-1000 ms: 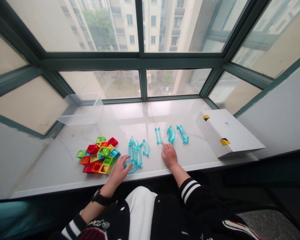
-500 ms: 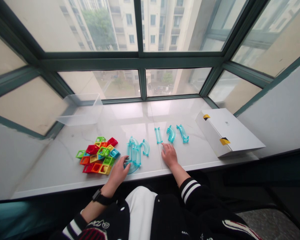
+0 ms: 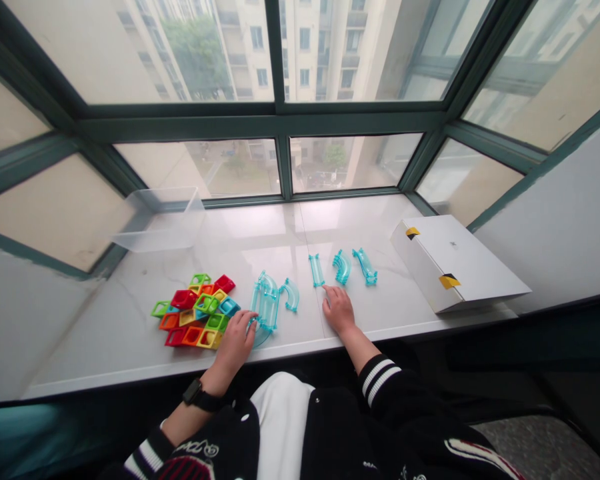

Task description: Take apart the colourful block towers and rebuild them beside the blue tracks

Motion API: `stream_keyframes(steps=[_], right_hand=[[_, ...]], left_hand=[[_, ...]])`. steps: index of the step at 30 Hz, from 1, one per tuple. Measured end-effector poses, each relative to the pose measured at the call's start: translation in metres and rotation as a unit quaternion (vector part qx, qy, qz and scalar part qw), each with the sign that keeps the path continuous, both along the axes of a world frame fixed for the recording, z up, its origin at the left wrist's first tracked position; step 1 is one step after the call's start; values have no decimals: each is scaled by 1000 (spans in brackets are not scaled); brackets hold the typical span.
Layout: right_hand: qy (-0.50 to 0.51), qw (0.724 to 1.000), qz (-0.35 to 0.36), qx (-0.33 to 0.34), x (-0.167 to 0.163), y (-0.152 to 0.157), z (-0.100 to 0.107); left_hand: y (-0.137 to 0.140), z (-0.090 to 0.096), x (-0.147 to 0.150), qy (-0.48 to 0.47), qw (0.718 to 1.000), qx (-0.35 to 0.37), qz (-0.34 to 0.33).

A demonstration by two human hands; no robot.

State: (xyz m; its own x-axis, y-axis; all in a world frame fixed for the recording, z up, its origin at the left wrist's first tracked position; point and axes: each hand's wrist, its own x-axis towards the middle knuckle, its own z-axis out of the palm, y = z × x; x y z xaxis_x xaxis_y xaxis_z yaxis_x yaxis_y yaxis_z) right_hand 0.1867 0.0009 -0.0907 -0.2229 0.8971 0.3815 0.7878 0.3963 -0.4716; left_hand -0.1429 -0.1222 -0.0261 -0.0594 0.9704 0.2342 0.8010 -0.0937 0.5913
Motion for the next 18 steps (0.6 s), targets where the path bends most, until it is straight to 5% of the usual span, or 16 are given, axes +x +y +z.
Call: stream_keyframes(steps=[18], right_hand=[[2, 1000, -1, 3, 0, 0, 0]], left_hand=[[-2, -6, -1, 0, 999, -1, 42]])
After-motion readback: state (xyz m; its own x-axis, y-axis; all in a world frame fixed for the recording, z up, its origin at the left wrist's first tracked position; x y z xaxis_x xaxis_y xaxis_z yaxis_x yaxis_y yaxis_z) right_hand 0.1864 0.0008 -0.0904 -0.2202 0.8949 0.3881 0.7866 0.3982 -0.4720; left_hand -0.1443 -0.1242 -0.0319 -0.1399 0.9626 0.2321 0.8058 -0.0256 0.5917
